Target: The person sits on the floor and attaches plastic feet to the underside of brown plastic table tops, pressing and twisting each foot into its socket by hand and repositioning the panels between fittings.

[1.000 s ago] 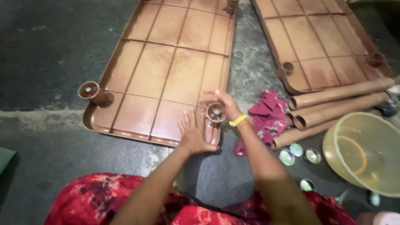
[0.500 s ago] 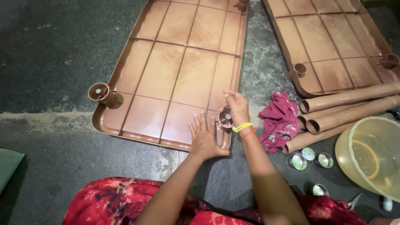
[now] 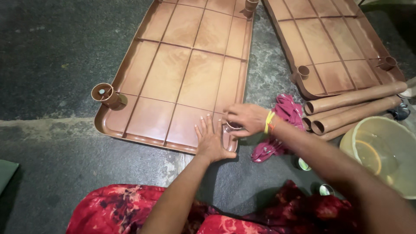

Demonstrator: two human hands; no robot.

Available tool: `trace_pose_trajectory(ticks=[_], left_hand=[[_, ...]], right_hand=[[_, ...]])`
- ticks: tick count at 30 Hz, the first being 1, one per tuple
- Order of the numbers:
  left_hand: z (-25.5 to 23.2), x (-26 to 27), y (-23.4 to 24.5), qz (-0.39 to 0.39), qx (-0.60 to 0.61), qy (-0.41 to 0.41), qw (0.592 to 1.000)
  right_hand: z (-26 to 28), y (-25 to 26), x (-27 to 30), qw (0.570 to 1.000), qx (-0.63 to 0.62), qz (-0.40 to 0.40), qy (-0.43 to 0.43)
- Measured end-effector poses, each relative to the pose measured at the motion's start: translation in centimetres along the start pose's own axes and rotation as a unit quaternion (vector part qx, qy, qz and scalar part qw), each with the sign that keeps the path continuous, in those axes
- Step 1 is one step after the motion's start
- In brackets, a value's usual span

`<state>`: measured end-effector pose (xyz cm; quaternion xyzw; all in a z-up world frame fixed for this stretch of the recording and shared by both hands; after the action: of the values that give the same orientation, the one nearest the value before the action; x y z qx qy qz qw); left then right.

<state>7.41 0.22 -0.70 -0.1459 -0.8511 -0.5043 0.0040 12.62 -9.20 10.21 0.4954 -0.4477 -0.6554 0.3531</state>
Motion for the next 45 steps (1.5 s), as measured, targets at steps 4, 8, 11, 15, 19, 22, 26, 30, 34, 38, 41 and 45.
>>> trace_pose_trajectory(ticks=[4, 8, 11, 15, 19, 22, 26, 30, 34, 38, 41, 45], left_hand=[[-0.1, 0.0, 0.2, 0.001, -0.001, 0.002, 1.000], [0.0, 0.2, 0.2, -0.015, 0.003, 0.000, 1.000], [-0.2, 0.4, -0.1, -0.008, 0.004, 0.003, 1.000], [0.0, 0.2, 0.2, -0.001, -0.006, 0.007, 1.000], [0.0, 0.1, 0.0, -0.010, 0.006, 0.002, 1.000], [0.1, 0.0, -0.1, -0.012, 0.012, -0.004, 1.000], [0.2, 0.1, -0.3, -0.010, 0.014, -0.007, 1.000], [0.1, -0.3, -0.2, -0.014, 0.006, -0.006, 1.000], [0.1, -0.1, -0.1, -0.012, 0.006, 0.001, 1.000], [-0.1, 0.1, 0.5, -0.017, 0.009, 0.005, 1.000], [-0.1, 0.0, 0.4, -0.016, 0.004, 0.001, 1.000], [0.2, 0.0, -0.4, -0.016, -0.002, -0.005, 1.000]], right_hand=[[-0.1, -1.9, -1.6, 0.972, 0.064, 0.162, 0.160], [-0.7, -3.3, -0.8, 0.977, 0.077, 0.154, 0.128], [-0.8, -3.0, -0.1, 0.988, 0.097, 0.107, 0.047], [-0.7, -2.6, -0.1, 0.988, 0.125, 0.070, -0.064], [-1.2, -2.5, 1.0, 0.973, 0.116, 0.084, -0.179], [-1.2, -1.1, 2.5, 0.964, -0.017, -0.079, -0.254], [-3.0, -6.2, 5.3, 0.756, -0.476, -0.236, -0.384], [-3.6, -9.6, 6.8, 0.718, -0.454, -0.288, -0.442], [-2.6, -8.9, 7.6, 0.757, -0.271, -0.315, -0.505], [-1.1, -7.2, 6.4, 0.765, -0.180, -0.327, -0.525], [-0.7, -6.5, 6.4, 0.748, -0.140, -0.338, -0.554], [-0.9, -7.6, 6.9, 0.690, -0.311, -0.370, -0.540]])
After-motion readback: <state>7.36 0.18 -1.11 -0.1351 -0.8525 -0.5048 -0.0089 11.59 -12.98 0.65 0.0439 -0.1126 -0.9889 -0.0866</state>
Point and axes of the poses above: each hand's wrist, its own x-axis away from the middle knuckle, its own y-axis out of the back of the hand, z = x × y, the point moved 8 cm from there along -x, towards the middle knuckle, and after that the axes turned 8 degrees about -y, right-handed, at the moved point
